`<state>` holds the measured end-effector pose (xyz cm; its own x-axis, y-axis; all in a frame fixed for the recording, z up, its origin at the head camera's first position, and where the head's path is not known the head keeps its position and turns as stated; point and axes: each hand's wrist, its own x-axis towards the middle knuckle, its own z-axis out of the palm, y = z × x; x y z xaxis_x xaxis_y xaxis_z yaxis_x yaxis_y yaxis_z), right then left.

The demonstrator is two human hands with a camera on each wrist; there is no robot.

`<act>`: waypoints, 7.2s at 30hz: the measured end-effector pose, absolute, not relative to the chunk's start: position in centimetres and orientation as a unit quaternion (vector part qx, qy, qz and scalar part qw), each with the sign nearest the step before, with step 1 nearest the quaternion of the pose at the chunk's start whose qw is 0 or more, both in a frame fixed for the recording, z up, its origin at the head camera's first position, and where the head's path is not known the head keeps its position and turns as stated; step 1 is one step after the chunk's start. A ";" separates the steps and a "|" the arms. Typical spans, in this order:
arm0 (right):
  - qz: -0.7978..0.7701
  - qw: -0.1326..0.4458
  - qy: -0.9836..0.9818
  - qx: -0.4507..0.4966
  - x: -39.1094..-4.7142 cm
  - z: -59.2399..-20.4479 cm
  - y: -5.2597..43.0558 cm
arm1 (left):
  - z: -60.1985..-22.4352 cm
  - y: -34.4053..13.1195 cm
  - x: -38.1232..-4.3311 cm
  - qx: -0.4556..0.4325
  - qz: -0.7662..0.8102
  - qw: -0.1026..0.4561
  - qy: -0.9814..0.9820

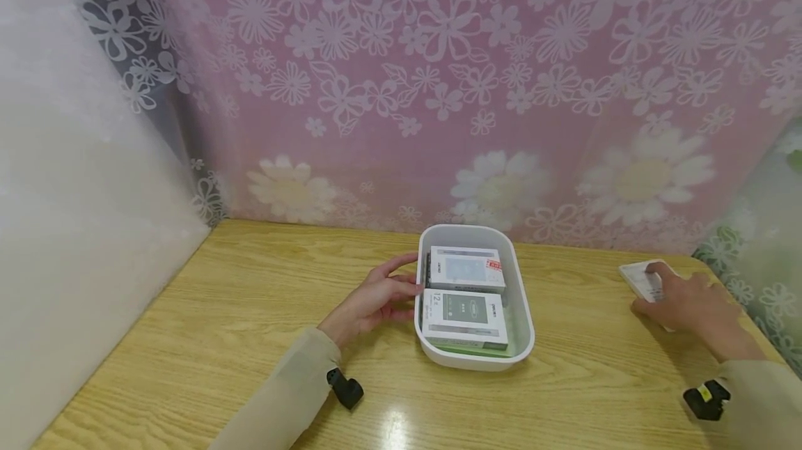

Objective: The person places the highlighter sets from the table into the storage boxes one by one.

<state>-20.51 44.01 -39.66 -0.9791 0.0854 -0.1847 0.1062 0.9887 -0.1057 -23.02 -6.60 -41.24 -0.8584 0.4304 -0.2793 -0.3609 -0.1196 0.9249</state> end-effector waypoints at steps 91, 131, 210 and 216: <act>-0.084 -0.340 0.927 -0.131 -17.2 -38.0 33.2 | -41.1 -6.7 -23.1 0.041 0.738 0.267 0.619; -0.092 -0.341 0.874 -0.335 -17.1 -36.6 28.8 | -41.1 -6.6 -22.9 0.031 0.737 0.263 0.622; -0.180 0.017 0.902 -0.392 -16.9 -36.2 21.7 | -41.1 -6.9 -23.1 0.040 0.737 0.272 0.618; -0.206 0.009 0.904 -0.375 -16.6 -36.2 22.0 | -41.3 -6.8 -23.1 0.038 0.738 0.273 0.615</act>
<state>-16.60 22.03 -36.22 -0.7180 -0.6823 0.1377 -0.6747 0.6337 -0.3786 -23.06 -6.79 -41.30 -0.8481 0.4502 -0.2794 -0.3561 -0.0937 0.9298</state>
